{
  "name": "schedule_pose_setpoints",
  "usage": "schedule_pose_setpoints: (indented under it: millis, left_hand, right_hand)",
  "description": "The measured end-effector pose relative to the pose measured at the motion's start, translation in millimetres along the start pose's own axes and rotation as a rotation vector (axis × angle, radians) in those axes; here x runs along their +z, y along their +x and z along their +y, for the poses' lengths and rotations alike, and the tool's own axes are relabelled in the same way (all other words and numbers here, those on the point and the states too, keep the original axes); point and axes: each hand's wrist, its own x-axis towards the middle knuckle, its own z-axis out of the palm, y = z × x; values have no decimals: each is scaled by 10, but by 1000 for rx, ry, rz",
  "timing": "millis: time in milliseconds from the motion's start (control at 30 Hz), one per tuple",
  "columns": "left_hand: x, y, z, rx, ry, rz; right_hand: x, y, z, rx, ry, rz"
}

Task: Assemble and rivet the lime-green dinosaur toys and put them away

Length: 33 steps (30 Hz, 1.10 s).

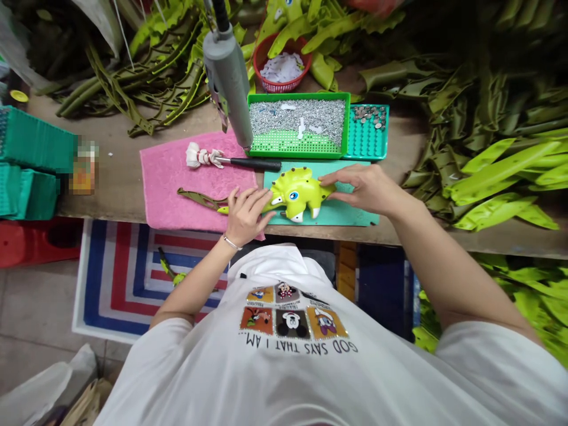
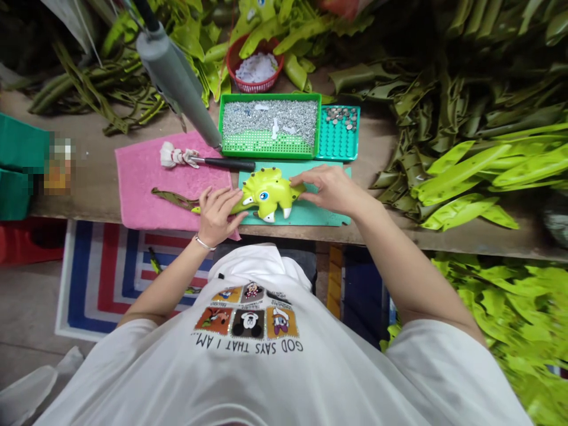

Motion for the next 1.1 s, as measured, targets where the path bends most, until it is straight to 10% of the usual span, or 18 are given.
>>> schedule_pose_setpoints:
  millis: [233,467,767,900,1100]
  left_hand:
    - [24,42,2,-30,-4,-41]
    - [19,72,-20,-26,-34,-83]
    - [21,40,-120,24,45,-136]
    - [-43,119,-220,69,96,-202]
    - [-196,389,-289,198,194,-287]
  right_hand:
    - [7,-74,-74,118,149,33]
    - [291,-13,-83,548,832,94]
    - [381,57,-104,651,1042,169]
    - [325,45,-60,598,896,104]
    - [298,-63,-419,68,-1,449]
